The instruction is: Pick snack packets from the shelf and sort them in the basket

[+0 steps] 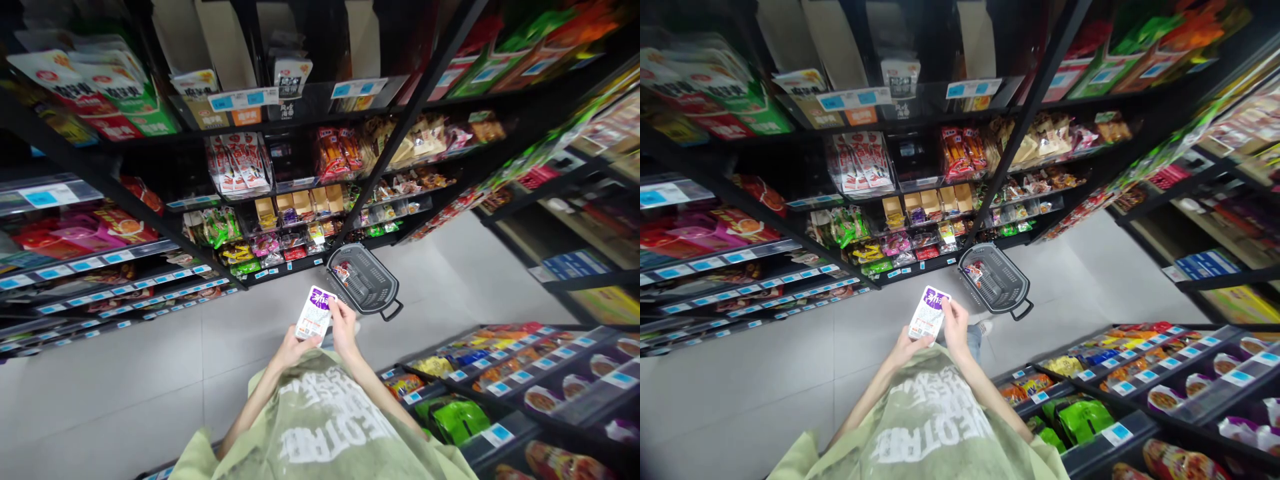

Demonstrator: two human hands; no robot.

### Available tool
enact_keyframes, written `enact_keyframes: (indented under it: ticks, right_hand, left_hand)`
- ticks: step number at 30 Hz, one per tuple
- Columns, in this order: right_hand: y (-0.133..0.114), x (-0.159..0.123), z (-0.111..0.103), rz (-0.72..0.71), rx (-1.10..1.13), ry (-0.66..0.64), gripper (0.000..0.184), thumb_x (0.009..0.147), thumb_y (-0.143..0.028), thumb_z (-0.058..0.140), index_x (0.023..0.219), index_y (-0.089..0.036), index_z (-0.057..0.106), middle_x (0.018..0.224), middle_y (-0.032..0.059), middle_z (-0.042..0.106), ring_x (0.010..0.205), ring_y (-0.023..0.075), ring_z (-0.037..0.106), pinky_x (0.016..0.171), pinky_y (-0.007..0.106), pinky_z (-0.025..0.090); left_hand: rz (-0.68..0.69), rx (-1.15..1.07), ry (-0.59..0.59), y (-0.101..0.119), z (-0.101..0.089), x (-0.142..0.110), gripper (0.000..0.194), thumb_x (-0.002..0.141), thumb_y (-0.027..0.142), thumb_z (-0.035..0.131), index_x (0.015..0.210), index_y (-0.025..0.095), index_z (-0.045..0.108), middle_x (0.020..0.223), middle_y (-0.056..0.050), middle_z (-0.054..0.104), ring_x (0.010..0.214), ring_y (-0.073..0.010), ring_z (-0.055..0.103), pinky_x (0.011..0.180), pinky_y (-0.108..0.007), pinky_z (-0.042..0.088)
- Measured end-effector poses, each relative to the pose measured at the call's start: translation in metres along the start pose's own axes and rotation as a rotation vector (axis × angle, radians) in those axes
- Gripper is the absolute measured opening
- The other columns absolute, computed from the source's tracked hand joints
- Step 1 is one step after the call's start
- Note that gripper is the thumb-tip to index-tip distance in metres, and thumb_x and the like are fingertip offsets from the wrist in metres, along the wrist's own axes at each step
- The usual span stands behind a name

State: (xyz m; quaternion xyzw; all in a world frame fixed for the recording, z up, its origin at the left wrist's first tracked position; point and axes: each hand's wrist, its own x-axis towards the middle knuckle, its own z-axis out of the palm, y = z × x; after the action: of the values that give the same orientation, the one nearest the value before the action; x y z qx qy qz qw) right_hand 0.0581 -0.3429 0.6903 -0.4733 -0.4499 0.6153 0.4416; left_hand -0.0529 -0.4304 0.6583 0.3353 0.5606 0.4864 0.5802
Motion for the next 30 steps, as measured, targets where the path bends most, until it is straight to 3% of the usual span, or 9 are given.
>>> enact_keyframes:
  ticks: [7, 17, 30]
  right_hand:
    - [-0.0024, -0.0006, -0.0019, -0.018, -0.031, -0.038, 0.032, 0.083, -0.042, 0.059, 0.066, -0.015, 0.055, 0.059, -0.0037, 0.047, 0.056, 0.0104, 0.035, 0.052, 0.022, 0.029]
    - [-0.0079, -0.0045, -0.0031, -0.09, -0.066, -0.021, 0.032, 0.085, -0.04, 0.057, 0.064, -0.017, 0.049, 0.059, -0.0047, 0.042, 0.057, 0.01, 0.032, 0.052, 0.022, 0.027]
    - [-0.0064, -0.0012, 0.0021, -0.074, -0.047, -0.024, 0.031, 0.084, -0.039, 0.057, 0.064, -0.016, 0.052, 0.059, -0.0039, 0.045, 0.057, 0.0104, 0.034, 0.053, 0.022, 0.029]
  left_hand:
    - [0.001, -0.042, 0.0, -0.0051, 0.0, -0.0022, 0.04, 0.071, 0.043, 0.073, 0.09, 0.008, 0.07, 0.08, -0.009, 0.069, 0.069, -0.0185, 0.059, 0.063, -0.025, 0.045]
    - [0.023, -0.016, 0.001, -0.004, 0.0021, -0.0005, 0.033, 0.074, 0.041, 0.071, 0.076, 0.008, 0.066, 0.065, -0.004, 0.062, 0.059, -0.0126, 0.051, 0.058, -0.022, 0.041]
    - [0.018, 0.035, 0.032, -0.0001, -0.0012, -0.0008, 0.037, 0.073, 0.044, 0.07, 0.082, 0.008, 0.069, 0.07, -0.005, 0.065, 0.063, -0.0146, 0.054, 0.06, -0.023, 0.043]
